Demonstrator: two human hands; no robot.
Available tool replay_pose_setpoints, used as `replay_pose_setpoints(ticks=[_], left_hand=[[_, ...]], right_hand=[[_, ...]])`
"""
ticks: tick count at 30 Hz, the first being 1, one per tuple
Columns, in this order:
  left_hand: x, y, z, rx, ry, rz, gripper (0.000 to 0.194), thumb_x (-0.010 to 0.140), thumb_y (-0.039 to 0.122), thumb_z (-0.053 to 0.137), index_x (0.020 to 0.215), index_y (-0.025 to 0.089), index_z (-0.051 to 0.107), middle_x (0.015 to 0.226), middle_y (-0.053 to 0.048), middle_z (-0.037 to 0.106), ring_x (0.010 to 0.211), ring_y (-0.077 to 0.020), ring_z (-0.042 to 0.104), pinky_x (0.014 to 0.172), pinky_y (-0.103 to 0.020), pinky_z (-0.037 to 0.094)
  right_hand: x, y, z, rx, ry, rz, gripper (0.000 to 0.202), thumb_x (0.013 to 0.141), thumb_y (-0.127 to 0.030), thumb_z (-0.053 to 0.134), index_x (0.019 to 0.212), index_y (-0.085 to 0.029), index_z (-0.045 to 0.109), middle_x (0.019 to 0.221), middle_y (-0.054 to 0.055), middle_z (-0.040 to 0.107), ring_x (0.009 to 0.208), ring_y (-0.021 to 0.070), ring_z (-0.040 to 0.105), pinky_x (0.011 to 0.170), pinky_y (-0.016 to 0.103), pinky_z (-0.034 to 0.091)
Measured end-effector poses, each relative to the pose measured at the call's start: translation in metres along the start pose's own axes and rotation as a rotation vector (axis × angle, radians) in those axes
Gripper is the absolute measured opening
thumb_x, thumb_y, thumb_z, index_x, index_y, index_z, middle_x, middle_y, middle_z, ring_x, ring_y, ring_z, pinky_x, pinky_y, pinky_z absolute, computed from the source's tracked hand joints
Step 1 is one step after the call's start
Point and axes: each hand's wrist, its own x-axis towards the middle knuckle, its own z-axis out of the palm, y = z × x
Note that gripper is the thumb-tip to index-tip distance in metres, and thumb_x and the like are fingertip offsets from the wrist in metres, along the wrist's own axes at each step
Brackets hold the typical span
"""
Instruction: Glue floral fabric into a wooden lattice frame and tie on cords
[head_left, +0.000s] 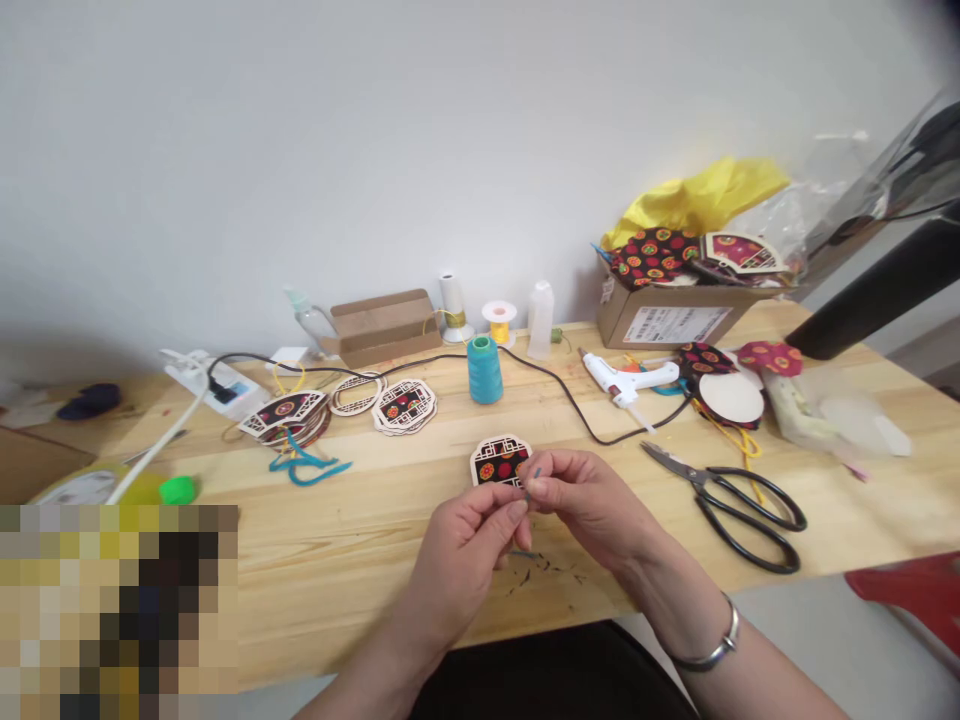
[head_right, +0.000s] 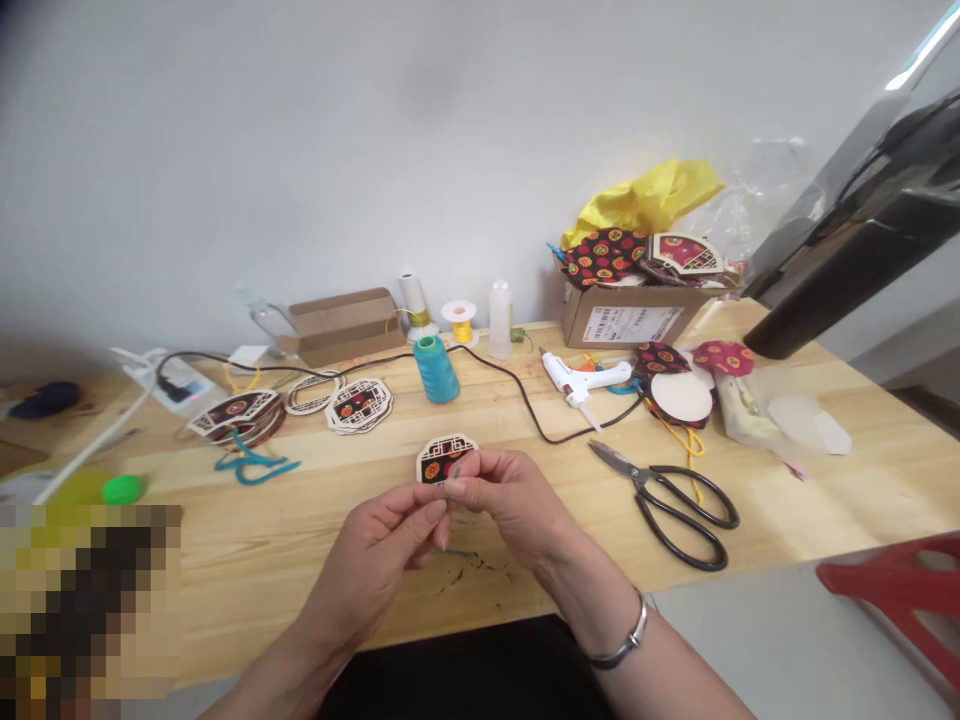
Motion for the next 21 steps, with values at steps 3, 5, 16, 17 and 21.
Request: replay_pose_setpoints(ticks=[3,5,16,17,21], left_hand=[[0.001,0.0,-0.001,0.064,0.009,0.03,0.025,0.083,0.031,0.059,0.064,0.015,0.061,0.057,0.003,0.052,0.05,-0.0068,0.034,0.047,-0.02,0.026],[0.001,0.001,-0.001,0.118,0.02,0.072,0.024,0.083,0.028,0.059,0.063,0.015,0.061,0.058,0.003,0.054,0.055,-0.0085,0.041,0.052,-0.02,0.031],[0.004,-0.004,-0.014,0.528,0.077,0.395,0.016,0.087,0.022,0.053,0.086,0.017,0.069,0.078,-0.003,0.062,0.082,-0.0176,0.057,0.077,-0.028,0.044],[0.005,-0.005,-0.016,0.571,0.097,0.445,0.016,0.088,0.021,0.053,0.087,0.017,0.069,0.082,-0.005,0.063,0.086,-0.0185,0.056,0.08,-0.03,0.044],[0.01,-0.006,-0.025,0.749,0.186,0.539,0.019,0.089,0.019,0.05,0.088,0.018,0.069,0.1,-0.009,0.064,0.101,-0.0218,0.053,0.091,-0.037,0.042]], right_hand=[[-0.001,-0.004,0.0,0.01,0.038,-0.024,0.023,0.064,-0.029,0.08,0.062,-0.014,0.061,0.064,-0.001,0.061,0.054,0.0075,0.047,0.055,0.023,0.035],[-0.002,-0.008,0.001,0.04,0.053,-0.038,0.025,0.065,-0.029,0.079,0.062,-0.014,0.06,0.067,0.001,0.064,0.049,0.0056,0.043,0.049,0.021,0.03],[-0.016,-0.043,-0.002,0.212,0.068,-0.257,0.02,0.074,-0.022,0.072,0.068,-0.015,0.054,0.061,-0.002,0.061,0.045,0.0036,0.045,0.042,0.015,0.027],[-0.018,-0.046,-0.002,0.204,0.084,-0.285,0.02,0.075,-0.021,0.071,0.068,-0.015,0.054,0.061,-0.002,0.06,0.045,0.0035,0.045,0.042,0.015,0.028],[-0.023,-0.054,-0.005,0.169,0.143,-0.374,0.021,0.078,-0.021,0.069,0.066,-0.015,0.053,0.063,-0.002,0.059,0.047,0.0031,0.046,0.043,0.014,0.03]])
